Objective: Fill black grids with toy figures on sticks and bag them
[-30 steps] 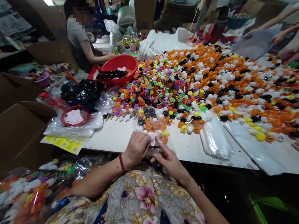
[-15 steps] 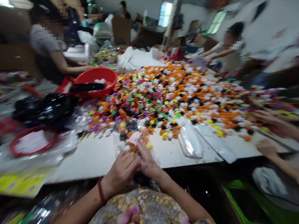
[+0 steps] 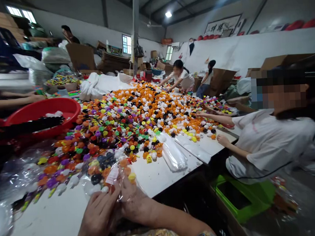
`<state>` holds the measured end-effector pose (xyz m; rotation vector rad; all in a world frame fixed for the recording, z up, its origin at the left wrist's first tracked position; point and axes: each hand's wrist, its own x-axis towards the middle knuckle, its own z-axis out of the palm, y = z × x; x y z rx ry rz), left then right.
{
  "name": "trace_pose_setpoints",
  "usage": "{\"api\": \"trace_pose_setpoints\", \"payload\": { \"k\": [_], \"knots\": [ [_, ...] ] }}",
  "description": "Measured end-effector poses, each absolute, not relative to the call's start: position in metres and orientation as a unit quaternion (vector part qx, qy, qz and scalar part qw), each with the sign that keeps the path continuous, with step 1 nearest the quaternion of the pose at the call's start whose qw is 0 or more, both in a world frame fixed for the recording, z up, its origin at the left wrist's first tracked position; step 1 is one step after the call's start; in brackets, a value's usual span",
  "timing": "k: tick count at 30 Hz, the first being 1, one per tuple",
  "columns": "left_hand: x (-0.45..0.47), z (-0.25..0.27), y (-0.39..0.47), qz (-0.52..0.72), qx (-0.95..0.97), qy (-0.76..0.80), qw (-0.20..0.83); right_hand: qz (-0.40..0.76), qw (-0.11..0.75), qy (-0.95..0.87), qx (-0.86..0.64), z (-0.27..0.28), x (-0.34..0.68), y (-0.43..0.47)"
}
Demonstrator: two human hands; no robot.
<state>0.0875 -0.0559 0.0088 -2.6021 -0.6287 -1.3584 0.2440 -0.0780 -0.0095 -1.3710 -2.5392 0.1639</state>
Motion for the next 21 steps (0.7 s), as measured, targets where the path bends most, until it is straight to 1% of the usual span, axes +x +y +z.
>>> {"api": "trace_pose_setpoints", "payload": {
  "k": [5,7,9,11,13,15,17,21],
  "knots": [
    [0.091,0.011,-0.052,-0.464,-0.851,-0.237,0.070,0.168,0.137,-0.854,-0.473,0.015,0.256,-0.096],
    [0.091,0.013,-0.050,-0.463,-0.848,-0.248,0.068,0.177,0.150,-0.870,-0.435,0.024,0.260,-0.104],
    [0.091,0.015,-0.047,-0.461,-0.846,-0.258,0.071,0.165,0.181,-0.894,-0.375,0.031,0.266,-0.113],
    [0.091,0.019,-0.044,-0.462,-0.843,-0.264,0.077,0.113,0.250,-0.897,-0.348,0.035,0.271,-0.119],
    [0.092,0.024,-0.040,-0.465,-0.841,-0.263,0.080,0.010,0.330,-0.865,-0.378,0.033,0.273,-0.120],
    [0.094,0.032,-0.036,-0.469,-0.841,-0.258,0.077,-0.093,0.360,-0.820,-0.435,0.030,0.272,-0.112],
    [0.098,0.041,-0.032,-0.473,-0.840,-0.253,0.073,-0.146,0.334,-0.808,-0.463,0.026,0.269,-0.096],
    [0.103,0.058,-0.022,-0.488,-0.827,-0.273,0.064,-0.191,0.242,-0.829,-0.466,0.041,0.263,-0.058]
  ]
}}
